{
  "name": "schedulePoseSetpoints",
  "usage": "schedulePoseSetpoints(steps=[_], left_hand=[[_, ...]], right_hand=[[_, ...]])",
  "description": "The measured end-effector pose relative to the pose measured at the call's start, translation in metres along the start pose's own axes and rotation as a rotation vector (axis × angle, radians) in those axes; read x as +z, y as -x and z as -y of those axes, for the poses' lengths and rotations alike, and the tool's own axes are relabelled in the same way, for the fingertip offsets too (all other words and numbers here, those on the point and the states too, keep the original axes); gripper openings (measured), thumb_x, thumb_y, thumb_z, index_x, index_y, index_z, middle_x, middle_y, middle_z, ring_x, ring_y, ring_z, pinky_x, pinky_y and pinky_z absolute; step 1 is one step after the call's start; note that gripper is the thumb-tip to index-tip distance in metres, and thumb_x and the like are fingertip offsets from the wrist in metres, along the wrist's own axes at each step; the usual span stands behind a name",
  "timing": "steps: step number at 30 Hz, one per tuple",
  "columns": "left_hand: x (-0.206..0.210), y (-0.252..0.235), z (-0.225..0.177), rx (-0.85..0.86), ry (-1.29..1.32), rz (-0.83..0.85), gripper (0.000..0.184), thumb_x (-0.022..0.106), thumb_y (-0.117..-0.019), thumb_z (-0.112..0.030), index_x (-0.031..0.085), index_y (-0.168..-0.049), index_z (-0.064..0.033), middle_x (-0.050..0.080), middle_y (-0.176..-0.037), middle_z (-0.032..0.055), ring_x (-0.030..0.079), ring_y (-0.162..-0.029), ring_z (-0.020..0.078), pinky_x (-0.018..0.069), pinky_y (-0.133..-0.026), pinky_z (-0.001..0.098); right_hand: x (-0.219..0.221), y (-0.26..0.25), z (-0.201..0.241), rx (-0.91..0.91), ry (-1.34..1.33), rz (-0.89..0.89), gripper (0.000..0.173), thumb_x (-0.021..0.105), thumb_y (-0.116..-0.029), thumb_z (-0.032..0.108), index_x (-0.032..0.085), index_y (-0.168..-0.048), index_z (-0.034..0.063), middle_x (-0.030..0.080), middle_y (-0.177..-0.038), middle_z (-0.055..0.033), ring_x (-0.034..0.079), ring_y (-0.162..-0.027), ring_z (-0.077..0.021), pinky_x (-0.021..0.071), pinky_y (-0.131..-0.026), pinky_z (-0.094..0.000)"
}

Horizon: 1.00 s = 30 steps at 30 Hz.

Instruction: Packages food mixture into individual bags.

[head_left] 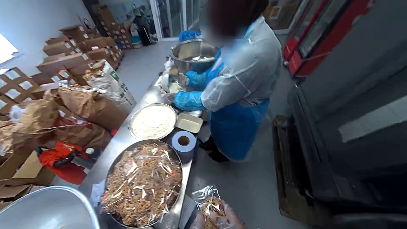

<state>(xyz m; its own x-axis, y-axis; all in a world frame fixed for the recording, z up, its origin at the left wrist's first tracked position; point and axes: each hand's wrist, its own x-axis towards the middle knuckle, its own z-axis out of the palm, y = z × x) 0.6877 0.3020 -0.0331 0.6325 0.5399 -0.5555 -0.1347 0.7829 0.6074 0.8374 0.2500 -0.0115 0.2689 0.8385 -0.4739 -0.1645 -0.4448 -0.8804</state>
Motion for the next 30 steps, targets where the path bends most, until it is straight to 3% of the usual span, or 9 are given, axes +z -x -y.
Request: schedulePoseSetpoints(steps=[2, 4, 11, 15, 18, 24, 26, 28, 30], left_hand=[[0.018, -0.022, 0.000, -0.022, -0.089, -0.208, 0.056, 0.063, -0.0965, -0.012, 0.037, -0.142, 0.0046, 0.066, -0.110, 0.0163, 0.068, -0.092, 0.0204, 0.0585, -0.082, 0.0377], [0.024, -0.040, 0.008, -0.068, -0.085, -0.375, 0.049, 0.060, -0.0981, 0.002, 0.041, -0.143, 0.0032, 0.066, -0.112, 0.0179, 0.068, -0.091, 0.0200, 0.0579, -0.083, 0.0362], [0.042, -0.061, 0.013, -0.267, -0.234, -0.435, 0.043, 0.041, -0.1116, -0.029, 0.051, -0.134, 0.0065, 0.067, -0.110, 0.0227, 0.070, -0.089, 0.0279, 0.0597, -0.079, 0.0415], [0.038, -0.068, 0.012, -0.191, -0.150, -0.566, 0.055, 0.052, -0.0965, 0.010, 0.035, -0.148, 0.0015, 0.054, -0.128, 0.0258, 0.061, -0.099, 0.0294, 0.0548, -0.082, 0.0412], [0.027, -0.065, 0.005, -0.129, -0.245, -0.553, 0.055, 0.063, -0.0989, -0.005, 0.039, -0.148, 0.0030, 0.059, -0.134, 0.0239, 0.062, -0.117, 0.0281, 0.0511, -0.101, 0.0432], [0.014, -0.058, 0.002, 0.051, -0.266, -0.510, 0.072, 0.074, -0.0828, 0.009, 0.039, -0.146, 0.0051, 0.061, -0.131, 0.0224, 0.064, -0.115, 0.0228, 0.0540, -0.100, 0.0362], [0.014, -0.055, 0.002, 0.050, -0.222, -0.511, 0.070, 0.074, -0.0844, 0.008, 0.040, -0.145, 0.0051, 0.064, -0.125, 0.0212, 0.067, -0.109, 0.0206, 0.0559, -0.095, 0.0345], [0.015, -0.052, 0.002, 0.026, -0.203, -0.531, 0.062, 0.071, -0.0901, 0.004, 0.041, -0.144, 0.0054, 0.063, -0.126, 0.0209, 0.066, -0.109, 0.0200, 0.0546, -0.096, 0.0340], [0.011, -0.056, 0.002, 0.039, -0.189, -0.555, 0.057, 0.069, -0.0926, 0.002, 0.043, -0.143, 0.0060, 0.064, -0.125, 0.0212, 0.067, -0.108, 0.0208, 0.0558, -0.095, 0.0351]], right_hand=[[-0.009, -0.002, -0.007, 0.006, 0.169, -0.032, 0.079, 0.072, -0.0924, 0.016, 0.029, -0.154, -0.0091, 0.042, -0.151, -0.0315, 0.047, -0.140, -0.0352, 0.0391, -0.117, -0.0442], [-0.023, -0.011, -0.016, 0.020, 0.223, -0.036, 0.063, 0.067, -0.0930, 0.009, 0.043, -0.150, -0.0046, 0.050, -0.145, -0.0290, 0.054, -0.132, -0.0352, 0.0447, -0.112, -0.0448], [-0.045, -0.057, -0.045, 0.174, -0.312, 0.051, 0.054, 0.070, -0.0875, 0.022, 0.054, -0.133, -0.0021, 0.071, -0.109, -0.0133, 0.071, -0.096, -0.0191, 0.0595, -0.087, -0.0376], [-0.044, -0.078, -0.065, 0.143, -0.622, 0.121, 0.071, 0.069, -0.0779, 0.015, 0.045, -0.143, -0.0004, 0.069, -0.116, -0.0127, 0.070, -0.099, -0.0206, 0.0602, -0.085, -0.0400], [-0.035, -0.078, -0.068, 0.127, -0.373, 0.149, 0.061, 0.061, -0.0895, 0.019, 0.046, -0.144, -0.0049, 0.066, -0.123, -0.0153, 0.067, -0.106, -0.0172, 0.0566, -0.093, -0.0356], [-0.059, -0.099, -0.057, -0.012, 0.090, -0.046, 0.039, 0.048, -0.0874, -0.007, 0.062, -0.124, -0.0073, 0.065, -0.127, -0.0198, 0.065, -0.114, -0.0260, 0.0546, -0.096, -0.0418], [-0.082, -0.109, -0.063, 0.092, 0.557, -0.221, 0.027, 0.057, -0.0992, 0.011, 0.068, -0.120, -0.0008, 0.071, -0.115, -0.0208, 0.068, -0.108, -0.0342, 0.0532, -0.097, -0.0519], [-0.102, -0.114, -0.073, 0.273, 0.779, -0.214, 0.052, 0.051, -0.1036, 0.049, 0.064, -0.135, 0.0099, 0.071, -0.119, -0.0206, 0.066, -0.115, -0.0383, 0.0478, -0.103, -0.0586], [-0.107, -0.107, -0.068, 0.195, 0.748, -0.214, 0.056, 0.051, -0.1040, 0.049, 0.056, -0.147, 0.0127, 0.070, -0.122, -0.0210, 0.067, -0.113, -0.0386, 0.0486, -0.102, -0.0591]])
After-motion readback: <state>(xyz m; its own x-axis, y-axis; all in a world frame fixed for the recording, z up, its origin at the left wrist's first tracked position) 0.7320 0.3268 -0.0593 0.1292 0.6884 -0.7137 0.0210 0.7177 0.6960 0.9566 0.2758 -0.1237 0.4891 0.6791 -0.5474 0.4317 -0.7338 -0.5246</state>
